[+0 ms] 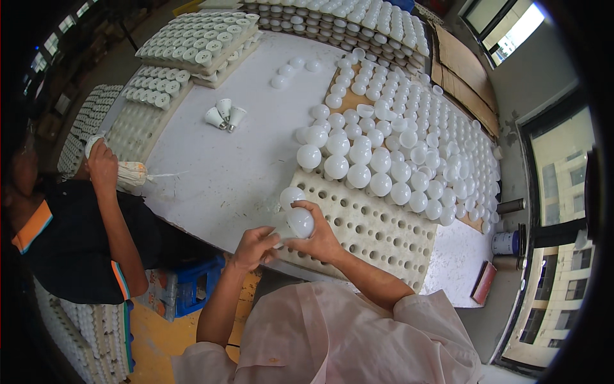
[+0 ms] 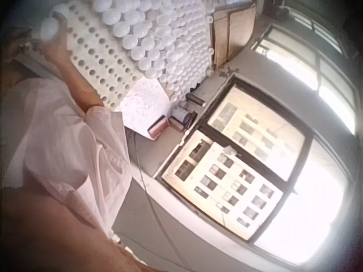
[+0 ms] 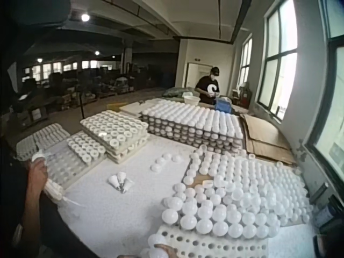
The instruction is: The person dumps light bulb covers from a cardboard sheet onto a table and assembles light bulbs by attaching the covers onto bulb bases by hand.
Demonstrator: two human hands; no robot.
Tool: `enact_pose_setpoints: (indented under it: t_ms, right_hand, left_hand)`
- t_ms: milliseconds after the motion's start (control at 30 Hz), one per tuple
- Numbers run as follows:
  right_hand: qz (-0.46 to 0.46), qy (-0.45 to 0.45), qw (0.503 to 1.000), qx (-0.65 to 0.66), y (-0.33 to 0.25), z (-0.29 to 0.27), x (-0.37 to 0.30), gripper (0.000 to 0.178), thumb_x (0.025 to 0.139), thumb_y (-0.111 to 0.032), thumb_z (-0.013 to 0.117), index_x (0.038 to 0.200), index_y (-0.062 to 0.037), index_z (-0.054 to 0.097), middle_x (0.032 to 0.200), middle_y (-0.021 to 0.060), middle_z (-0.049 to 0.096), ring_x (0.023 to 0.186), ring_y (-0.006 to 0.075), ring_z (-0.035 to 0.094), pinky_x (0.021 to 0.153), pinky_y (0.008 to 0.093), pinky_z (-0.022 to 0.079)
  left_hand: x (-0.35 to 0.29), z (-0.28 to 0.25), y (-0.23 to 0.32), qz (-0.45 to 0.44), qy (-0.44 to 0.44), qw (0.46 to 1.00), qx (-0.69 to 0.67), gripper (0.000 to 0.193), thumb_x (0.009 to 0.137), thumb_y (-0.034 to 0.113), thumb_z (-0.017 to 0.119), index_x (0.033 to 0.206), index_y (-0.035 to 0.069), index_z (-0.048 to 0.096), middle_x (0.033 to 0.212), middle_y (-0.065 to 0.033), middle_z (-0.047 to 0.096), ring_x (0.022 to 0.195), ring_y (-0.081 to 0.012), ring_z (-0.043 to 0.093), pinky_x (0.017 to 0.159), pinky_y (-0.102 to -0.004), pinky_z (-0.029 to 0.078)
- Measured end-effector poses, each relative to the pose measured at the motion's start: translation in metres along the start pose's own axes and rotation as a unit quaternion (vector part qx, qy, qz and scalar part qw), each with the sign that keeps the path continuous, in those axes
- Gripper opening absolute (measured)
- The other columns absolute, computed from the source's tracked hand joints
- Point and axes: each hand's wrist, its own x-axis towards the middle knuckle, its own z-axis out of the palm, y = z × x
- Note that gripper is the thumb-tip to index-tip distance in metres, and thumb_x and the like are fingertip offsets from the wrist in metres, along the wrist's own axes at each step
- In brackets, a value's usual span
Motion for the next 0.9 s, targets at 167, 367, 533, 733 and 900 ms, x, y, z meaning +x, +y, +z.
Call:
enact_pose_setpoints:
  t_ms: [167, 367, 533, 733, 900]
  right_hand:
    - [-0.033, -0.054, 0.996, -0.065, 0.004, 0.001, 0.003, 0.087, 0.072, -0.015, 0.081, 0.141, -0.0095, 0.028, 0.118, 0.0147, 0.054, 0.109, 0.0229, 0.055, 0.092, 0.0358, 0.048]
    - [0.087, -0.07, 0.991, -0.068, 0.007, 0.009, 0.017, 0.075, 0.07, -0.03, 0.081, 0.13, -0.0078, 0.042, 0.112, 0.0143, 0.058, 0.101, 0.028, 0.06, 0.085, 0.0374, 0.051]
    - [-0.168, -0.044, 0.927, -0.333, 0.021, 0.0, 0.022, 0.075, 0.063, -0.033, 0.081, 0.125, -0.011, 0.046, 0.105, 0.0098, 0.057, 0.1, 0.0283, 0.057, 0.095, 0.0441, 0.042]
    - [-0.331, -0.221, 0.763, -0.51, 0.021, 0.024, 0.032, 0.06, 0.066, -0.03, 0.076, 0.121, -0.022, 0.055, 0.12, 0.0073, 0.049, 0.127, 0.0288, 0.036, 0.112, 0.0614, 0.014]
    - [-0.26, -0.231, 0.801, -0.487, -0.002, 0.004, 0.048, 0.062, 0.07, -0.027, 0.076, 0.127, -0.0194, 0.054, 0.128, 0.0105, 0.046, 0.13, 0.0334, 0.033, 0.111, 0.0573, 0.021]
  left_hand:
    - [-0.001, -0.014, 0.001, -0.076, -0.028, 0.985, -0.15, 0.047, 0.097, 0.037, 0.046, 0.106, -0.009, 0.055, 0.08, -0.0217, 0.066, 0.049, -0.0147, 0.062, 0.034, -0.0191, 0.04]
    - [-0.004, -0.03, -0.005, -0.135, -0.059, 0.976, -0.161, 0.053, 0.098, 0.043, 0.041, 0.107, -0.008, 0.054, 0.086, -0.025, 0.066, 0.05, -0.0177, 0.063, 0.036, -0.0206, 0.042]
    - [-0.003, -0.064, 0.008, -0.018, 0.17, 0.985, -0.023, 0.045, 0.097, 0.037, 0.048, 0.107, -0.005, 0.057, 0.096, -0.0194, 0.067, 0.064, -0.0173, 0.066, 0.042, -0.0196, 0.043]
    - [0.022, -0.088, 0.026, 0.017, 0.238, 0.971, 0.01, 0.03, 0.092, 0.022, 0.059, 0.107, -0.004, 0.059, 0.095, -0.0167, 0.068, 0.067, -0.016, 0.066, 0.046, -0.0205, 0.043]
    - [0.107, -0.09, 0.065, 0.072, 0.275, 0.944, 0.166, 0.034, 0.084, 0.018, 0.067, 0.11, -0.003, 0.06, 0.098, -0.016, 0.068, 0.078, -0.0196, 0.068, 0.059, -0.028, 0.05]
